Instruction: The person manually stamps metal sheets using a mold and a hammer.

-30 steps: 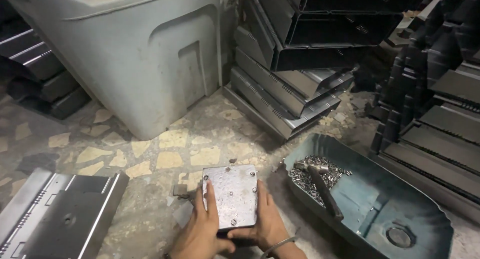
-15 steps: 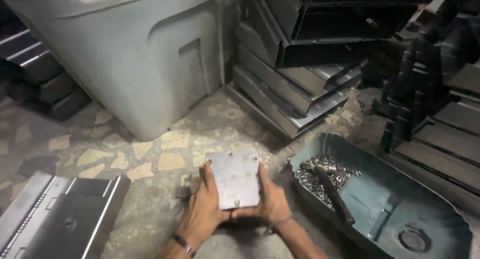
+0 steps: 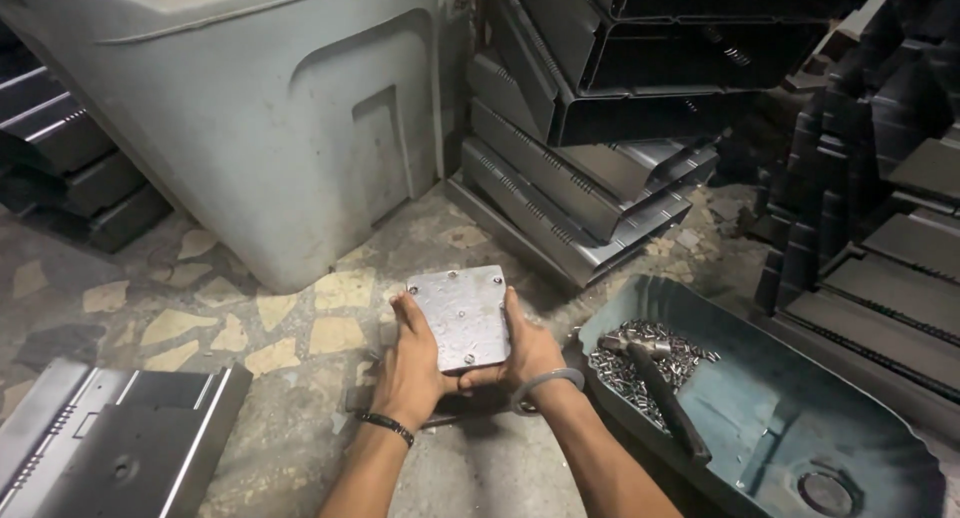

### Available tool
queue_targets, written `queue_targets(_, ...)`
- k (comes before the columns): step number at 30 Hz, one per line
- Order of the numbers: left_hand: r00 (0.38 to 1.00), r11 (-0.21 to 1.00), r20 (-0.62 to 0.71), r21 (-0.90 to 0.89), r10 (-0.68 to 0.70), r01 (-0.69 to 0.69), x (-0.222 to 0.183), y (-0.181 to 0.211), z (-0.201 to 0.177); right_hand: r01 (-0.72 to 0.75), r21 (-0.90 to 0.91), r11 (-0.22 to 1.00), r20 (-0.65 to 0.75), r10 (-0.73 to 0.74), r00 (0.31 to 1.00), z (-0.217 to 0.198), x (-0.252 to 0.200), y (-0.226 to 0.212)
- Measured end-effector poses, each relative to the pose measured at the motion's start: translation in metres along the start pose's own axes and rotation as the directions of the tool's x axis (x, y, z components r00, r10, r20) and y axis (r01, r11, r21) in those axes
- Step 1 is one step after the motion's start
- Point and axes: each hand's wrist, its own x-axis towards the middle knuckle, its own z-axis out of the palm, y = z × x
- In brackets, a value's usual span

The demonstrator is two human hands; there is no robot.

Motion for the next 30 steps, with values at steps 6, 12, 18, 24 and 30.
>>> queue_targets(6, 0.996, 0.997, -0.089, -0.079, -0.005, -0.002, 0.024, -0.001, 0.009, -0.131, -0.074, 0.989, 0.075, 0.137, 0.988, -0.016, 0.017, -0.019)
queue_targets(12, 0.986, 0.983, 0.033, -0.089, -0.161, 0.164, 0.044, -0.006, 0.009, -0.104, -0.229, 0.968, 0.115, 0.132, 0.985, -0.045, 0.027, -0.037)
queue_targets(18, 0.983, 0.949, -0.183, -0.314, -0.023, -0.037, 0.047, -0.034, 0.047, -0.401, -0.099, 0.911, -0.200, 0.376, 0.905, -0.079, -0.009, 0.021)
queue_targets(24, 0.994, 0.512, -0.110, -0.855, -0.023, -0.083, 0.051, -0.041, 0.052, -0.556, -0.209, 0.805, 0.105, 0.583, 0.805, -0.074, -0.047, 0.066)
queue_targets(30, 0.984, 0.636, -0.102, -0.771, -0.148, 0.016, 0.041, -0.038, 0.056, 0.360, -0.792, 0.493, 0.422, 0.015, 0.907, -0.022, -0.054, 0.166)
